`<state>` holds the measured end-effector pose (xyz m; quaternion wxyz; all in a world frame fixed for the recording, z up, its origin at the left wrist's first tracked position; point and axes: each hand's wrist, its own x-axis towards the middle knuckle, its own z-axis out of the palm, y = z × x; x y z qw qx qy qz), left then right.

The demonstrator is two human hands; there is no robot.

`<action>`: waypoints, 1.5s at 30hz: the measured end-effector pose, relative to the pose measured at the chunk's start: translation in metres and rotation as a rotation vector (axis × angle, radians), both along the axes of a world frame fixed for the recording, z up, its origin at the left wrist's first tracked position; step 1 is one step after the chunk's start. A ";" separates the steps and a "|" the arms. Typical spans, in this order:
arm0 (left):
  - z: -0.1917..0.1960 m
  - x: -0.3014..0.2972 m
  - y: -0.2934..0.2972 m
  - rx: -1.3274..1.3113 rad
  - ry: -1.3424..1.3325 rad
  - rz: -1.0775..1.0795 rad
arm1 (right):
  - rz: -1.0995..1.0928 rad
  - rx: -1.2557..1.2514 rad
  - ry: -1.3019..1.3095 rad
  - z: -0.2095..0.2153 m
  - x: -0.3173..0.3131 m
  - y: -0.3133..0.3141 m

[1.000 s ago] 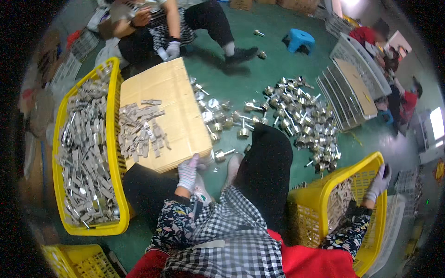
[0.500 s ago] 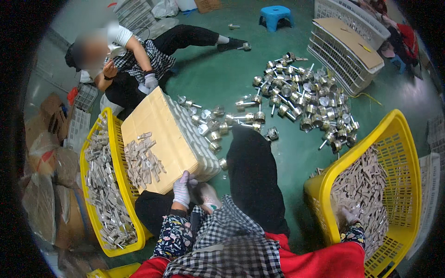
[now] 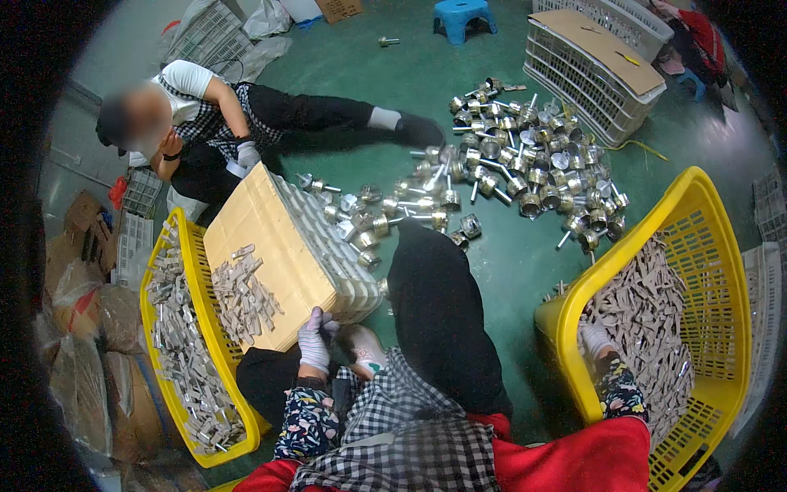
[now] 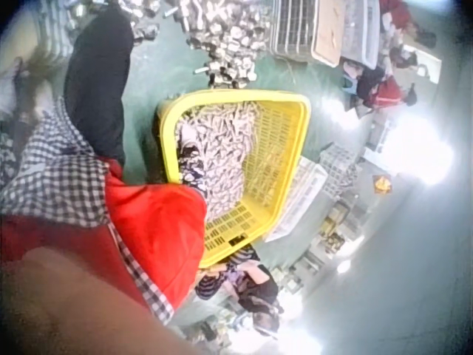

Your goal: Assembling metal cabinet hinges on a cardboard jig.

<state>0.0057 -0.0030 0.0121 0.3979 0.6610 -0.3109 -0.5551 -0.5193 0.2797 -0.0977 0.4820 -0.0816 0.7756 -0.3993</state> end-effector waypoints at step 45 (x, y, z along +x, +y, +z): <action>-0.015 -0.013 -0.007 -0.312 0.085 0.034 | 1.018 -0.740 -0.479 0.303 0.438 -0.391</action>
